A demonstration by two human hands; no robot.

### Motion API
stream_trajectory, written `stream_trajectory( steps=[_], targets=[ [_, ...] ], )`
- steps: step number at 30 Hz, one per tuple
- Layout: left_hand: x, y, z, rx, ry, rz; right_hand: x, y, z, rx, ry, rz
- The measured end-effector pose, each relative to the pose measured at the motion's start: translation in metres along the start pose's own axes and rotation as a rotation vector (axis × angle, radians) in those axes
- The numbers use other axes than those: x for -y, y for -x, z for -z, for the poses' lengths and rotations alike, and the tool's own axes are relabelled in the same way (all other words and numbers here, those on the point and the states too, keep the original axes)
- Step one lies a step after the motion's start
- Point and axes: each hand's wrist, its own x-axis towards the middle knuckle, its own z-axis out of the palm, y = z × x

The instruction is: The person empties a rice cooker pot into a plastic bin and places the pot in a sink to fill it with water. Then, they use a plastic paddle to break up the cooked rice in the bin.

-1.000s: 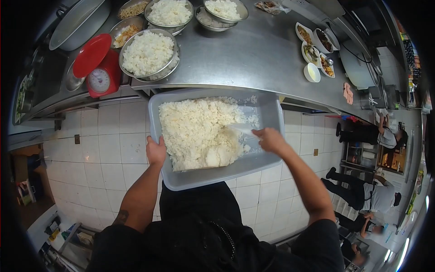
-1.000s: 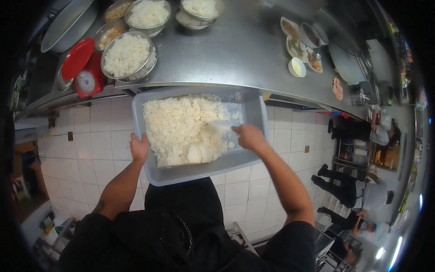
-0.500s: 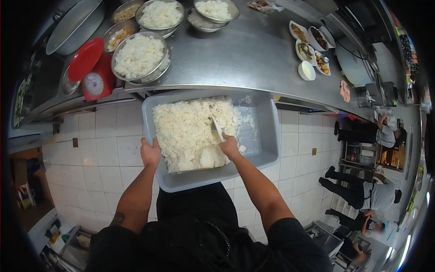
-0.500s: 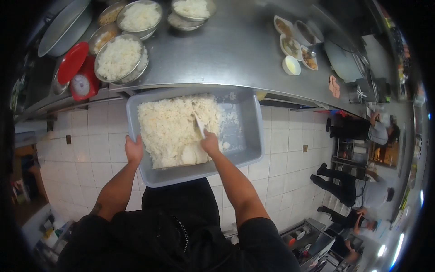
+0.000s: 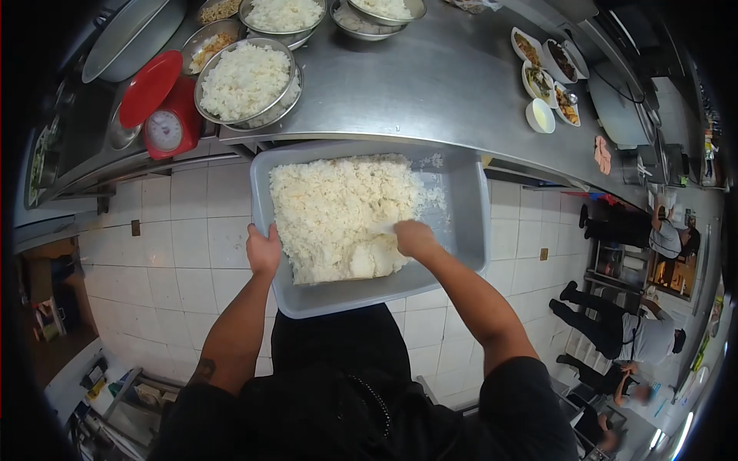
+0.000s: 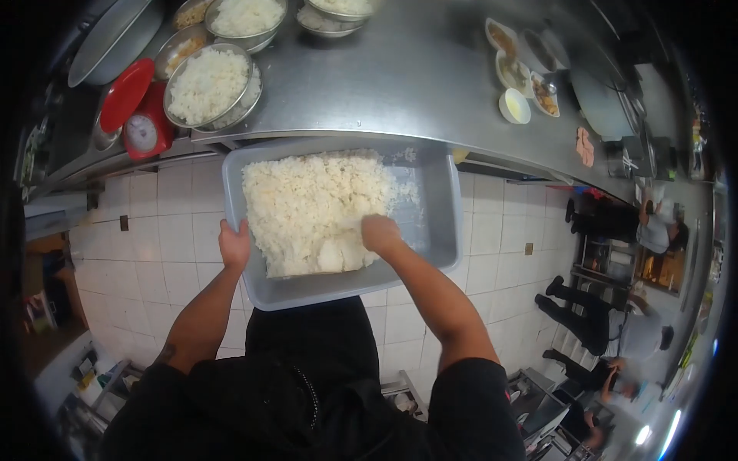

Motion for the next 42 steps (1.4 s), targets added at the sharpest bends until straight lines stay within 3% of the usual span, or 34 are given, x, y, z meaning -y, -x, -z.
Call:
stream_trajectory(
  steps=[3, 6, 9, 11, 14, 15, 17, 19, 22, 24, 26, 29, 31, 34, 35, 37, 39, 41, 42],
  targets=[
    [0.0, 0.001, 0.0, -0.001, 0.003, -0.02, -0.011, 0.014, 0.015, -0.111, -0.199, 0.013],
    [-0.001, -0.001, 0.002, 0.025, 0.044, -0.004, -0.064, 0.025, -0.009, -0.208, -0.242, 0.095],
    [0.003, -0.002, 0.0, 0.02, 0.033, 0.007, -0.08, 0.077, 0.073, -0.068, -0.379, 0.015],
    [-0.002, 0.002, 0.004, 0.024, 0.022, 0.009, -0.079, 0.101, 0.11, 0.027, -0.151, -0.016],
    [-0.01, 0.003, 0.009, 0.034, 0.035, 0.015, -0.055, 0.081, 0.066, 0.067, 0.033, 0.032],
    [-0.01, 0.003, 0.009, 0.041, 0.049, 0.024, -0.052, 0.066, 0.041, 0.004, 0.004, 0.093],
    [-0.008, 0.002, 0.006, 0.022, 0.041, 0.03, -0.031, 0.047, 0.008, -0.018, -0.242, 0.012],
    [-0.008, 0.001, 0.005, 0.006, 0.027, 0.013, -0.013, 0.013, -0.072, -0.326, -0.393, 0.016],
    [-0.006, 0.002, 0.004, -0.041, -0.013, -0.033, 0.01, 0.016, -0.052, -0.335, -0.509, -0.117],
    [-0.007, 0.002, 0.005, 0.023, 0.02, 0.015, -0.025, 0.007, -0.058, -0.347, -0.589, -0.07],
    [-0.007, 0.0, 0.001, 0.01, 0.044, 0.004, -0.055, 0.018, -0.027, -0.209, -0.508, 0.099],
    [0.0, -0.002, 0.0, -0.003, 0.043, 0.009, -0.069, 0.072, 0.071, -0.065, -0.39, 0.063],
    [0.0, 0.001, 0.0, -0.009, 0.036, 0.006, -0.069, 0.085, 0.104, 0.032, 0.006, 0.051],
    [-0.004, 0.001, 0.002, 0.011, 0.015, -0.001, -0.043, 0.061, 0.071, 0.041, 0.157, 0.202],
    [-0.004, 0.002, 0.002, 0.018, 0.024, 0.007, -0.027, 0.046, 0.051, 0.054, 0.151, 0.095],
    [-0.003, 0.0, 0.0, 0.01, 0.032, 0.031, 0.004, 0.042, 0.063, 0.07, 0.093, 0.052],
    [0.0, 0.001, -0.001, -0.001, 0.018, 0.008, 0.005, 0.033, 0.026, 0.082, 0.031, 0.031],
    [-0.004, 0.004, 0.001, 0.0, 0.015, 0.011, -0.016, 0.024, -0.031, -0.154, -0.151, 0.114],
    [-0.006, 0.002, 0.003, -0.005, 0.002, 0.019, -0.014, 0.027, -0.033, -0.165, -0.133, 0.118]
  ],
)
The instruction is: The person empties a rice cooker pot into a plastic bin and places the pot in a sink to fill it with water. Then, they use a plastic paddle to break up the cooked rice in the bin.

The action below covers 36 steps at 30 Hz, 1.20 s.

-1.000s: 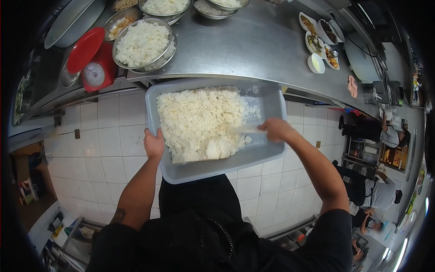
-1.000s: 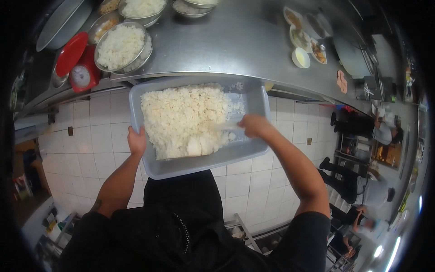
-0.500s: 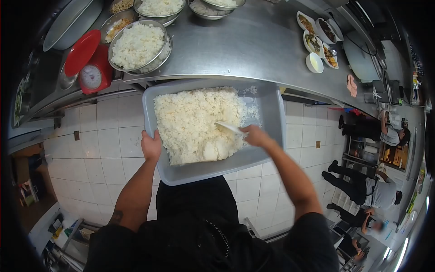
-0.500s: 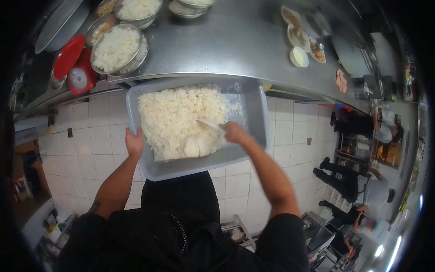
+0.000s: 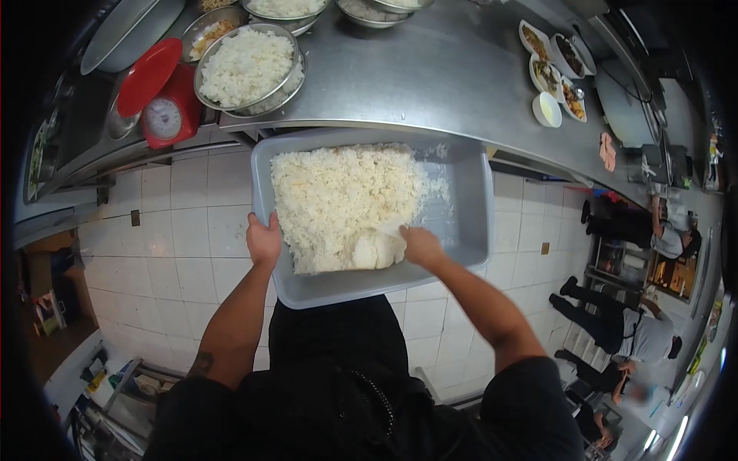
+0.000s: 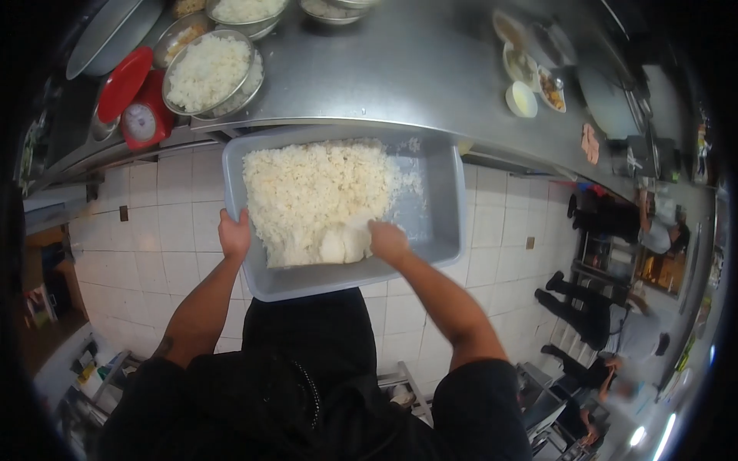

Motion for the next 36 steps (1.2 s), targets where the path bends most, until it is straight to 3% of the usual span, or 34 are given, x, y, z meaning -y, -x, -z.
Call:
stream_trajectory(
  steps=[5, 8, 10, 12, 15, 19, 22, 24, 27, 30, 32, 34, 36],
  targets=[
    [-0.004, 0.004, 0.003, 0.008, 0.017, -0.024, 0.015, 0.024, -0.057, -0.316, -0.549, -0.253],
    [0.0, 0.0, 0.003, 0.006, 0.019, -0.021, 0.01, 0.038, -0.049, -0.302, -0.641, -0.265],
    [0.003, 0.0, 0.002, 0.012, 0.007, -0.026, -0.001, 0.059, -0.005, -0.24, -0.52, -0.248],
    [0.0, 0.001, 0.005, 0.039, 0.044, -0.006, 0.007, 0.076, 0.061, -0.135, -0.046, -0.198],
    [0.002, 0.0, 0.004, 0.019, 0.026, -0.023, 0.017, 0.062, 0.108, -0.03, 0.178, -0.095],
    [0.002, 0.001, 0.003, 0.02, 0.045, -0.016, 0.036, -0.033, 0.017, -0.053, 0.055, -0.103],
    [0.005, 0.002, 0.005, 0.02, 0.017, -0.027, 0.065, -0.022, 0.019, 0.024, -0.002, -0.163],
    [0.0, 0.0, 0.007, 0.054, 0.075, -0.007, 0.04, -0.003, 0.031, -0.007, -0.048, 0.017],
    [0.013, -0.005, -0.003, 0.003, 0.065, -0.04, 0.043, 0.041, 0.087, 0.106, -0.047, 0.019],
    [0.007, -0.002, 0.002, 0.016, 0.045, -0.03, 0.071, 0.018, 0.05, 0.126, 0.135, 0.103],
    [0.006, -0.004, 0.0, 0.019, 0.028, -0.029, 0.086, -0.013, 0.024, 0.187, 0.135, 0.027],
    [0.012, -0.001, 0.002, 0.039, 0.004, -0.024, 0.08, -0.007, 0.014, 0.045, -0.252, -0.059],
    [0.004, 0.0, 0.004, 0.011, 0.03, -0.035, 0.054, -0.011, -0.038, 0.04, -0.35, -0.057]
  ],
)
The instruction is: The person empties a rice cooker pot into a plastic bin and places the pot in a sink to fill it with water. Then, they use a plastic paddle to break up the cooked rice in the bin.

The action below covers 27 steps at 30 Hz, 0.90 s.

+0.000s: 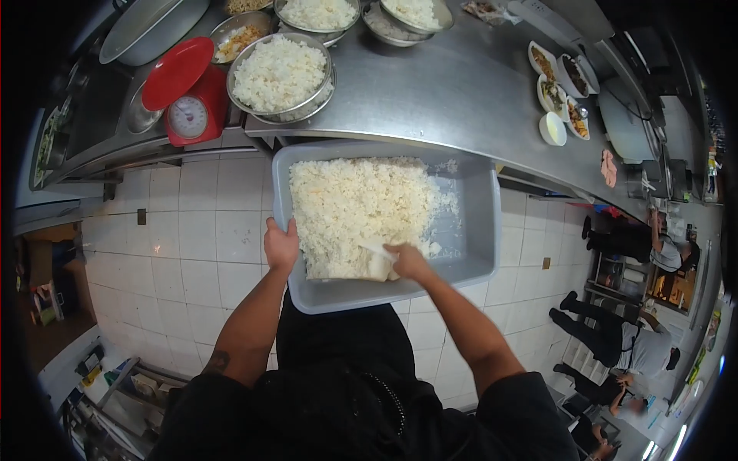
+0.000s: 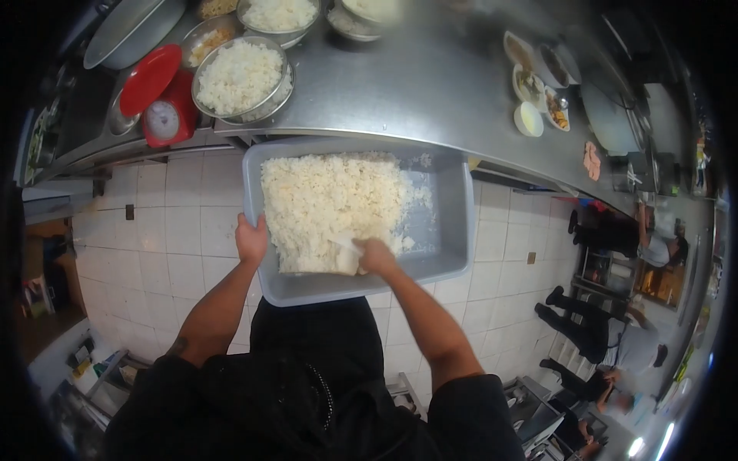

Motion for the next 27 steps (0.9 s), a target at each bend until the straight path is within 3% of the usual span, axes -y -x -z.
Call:
stream_trajectory(
  steps=[4, 8, 10, 12, 15, 18, 21, 22, 24, 26, 27],
  targets=[
    [0.004, -0.001, 0.0, 0.01, 0.018, 0.006, 0.018, 0.029, -0.05, -0.26, -0.287, -0.08],
    [0.001, 0.002, 0.002, 0.029, 0.017, 0.014, 0.028, 0.036, -0.05, -0.257, -0.36, -0.119],
    [0.002, 0.0, 0.001, 0.023, 0.033, 0.015, 0.03, 0.045, -0.023, -0.203, -0.293, -0.123],
    [0.007, -0.002, -0.002, 0.011, 0.043, -0.004, 0.028, 0.054, 0.014, -0.034, 0.002, -0.058],
    [0.001, 0.0, 0.005, 0.044, 0.046, 0.027, 0.014, 0.065, 0.058, -0.036, 0.121, -0.008],
    [-0.005, 0.001, 0.009, 0.075, 0.035, 0.061, 0.012, 0.042, 0.065, -0.012, 0.003, 0.062],
    [0.001, -0.002, 0.004, 0.058, 0.038, 0.039, 0.045, 0.0, 0.03, 0.214, -0.767, -0.396],
    [0.002, -0.002, 0.005, 0.062, 0.031, 0.05, 0.051, -0.007, 0.017, 0.226, -0.766, -0.402],
    [0.0, -0.002, 0.007, 0.086, 0.05, 0.053, 0.063, -0.014, -0.006, 0.194, -1.163, -0.479],
    [-0.003, 0.003, 0.008, 0.089, 0.047, 0.053, 0.087, -0.02, -0.027, 0.083, -1.112, -0.464],
    [-0.006, 0.002, 0.011, 0.08, 0.038, 0.053, 0.099, -0.013, -0.028, 0.015, -0.841, -0.395]
  ],
)
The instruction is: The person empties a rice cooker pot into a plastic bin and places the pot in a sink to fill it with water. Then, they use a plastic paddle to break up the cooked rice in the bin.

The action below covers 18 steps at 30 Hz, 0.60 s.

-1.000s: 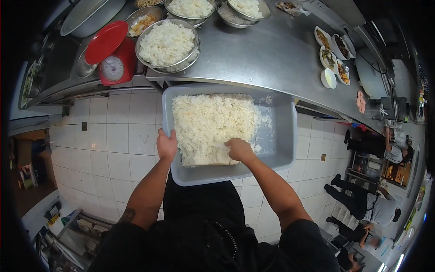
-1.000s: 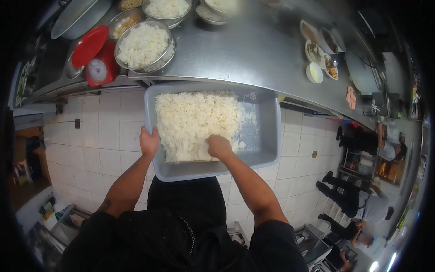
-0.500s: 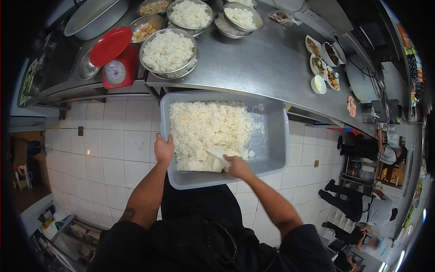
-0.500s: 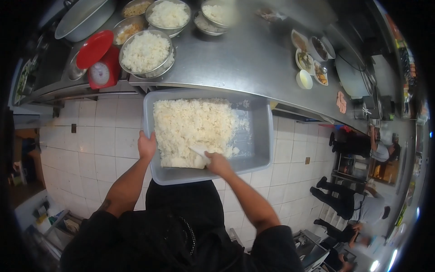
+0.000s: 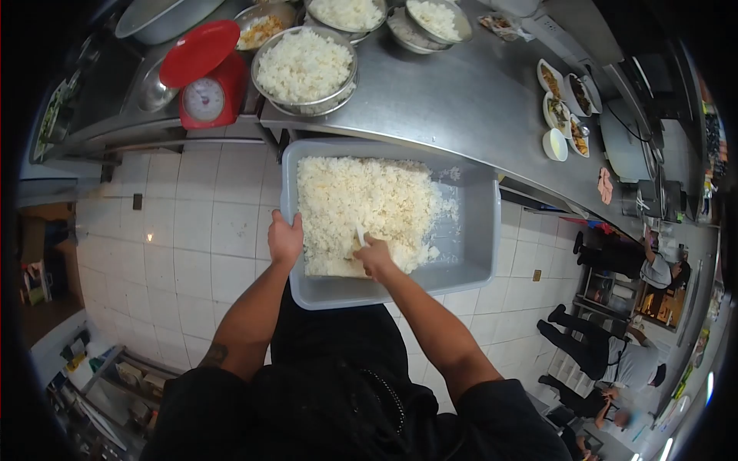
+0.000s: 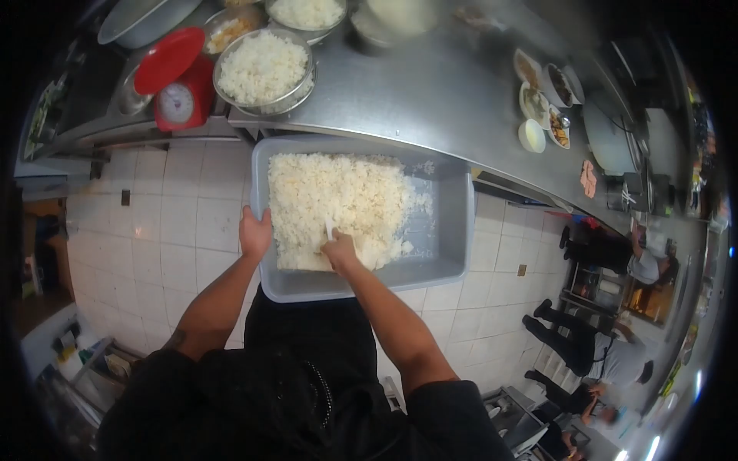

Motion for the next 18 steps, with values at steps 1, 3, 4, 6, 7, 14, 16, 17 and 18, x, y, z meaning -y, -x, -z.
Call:
stream_trajectory(
  steps=[1, 3, 4, 6, 7, 14, 16, 17, 18],
  targets=[
    [0.0, -0.001, 0.001, -0.008, 0.001, -0.022, -0.017, -0.005, 0.0, -0.007, -0.013, 0.018],
    [0.005, -0.001, -0.004, -0.027, -0.017, -0.022, -0.068, -0.034, 0.009, -0.236, 0.565, 0.55],
    [0.006, -0.003, -0.006, -0.023, -0.012, -0.026, -0.041, 0.011, 0.028, -0.127, 0.572, 0.421],
    [0.011, -0.004, -0.007, -0.017, 0.018, -0.031, -0.015, 0.064, 0.062, -0.077, 0.68, 0.407],
    [0.012, -0.004, -0.007, -0.017, 0.023, -0.023, -0.003, 0.078, 0.068, -0.021, 0.786, 0.402],
    [0.012, -0.006, -0.007, 0.004, 0.054, -0.024, 0.026, 0.013, 0.006, -0.034, 1.087, 0.533],
    [0.012, -0.008, -0.004, 0.013, 0.057, -0.02, 0.013, 0.009, -0.013, -0.063, 0.956, 0.485],
    [0.012, -0.008, -0.003, 0.021, 0.06, -0.015, 0.001, 0.009, -0.02, -0.107, 0.837, 0.438],
    [0.01, -0.006, -0.003, 0.028, 0.068, -0.013, -0.011, 0.011, -0.029, -0.14, 0.749, 0.449]
  ],
)
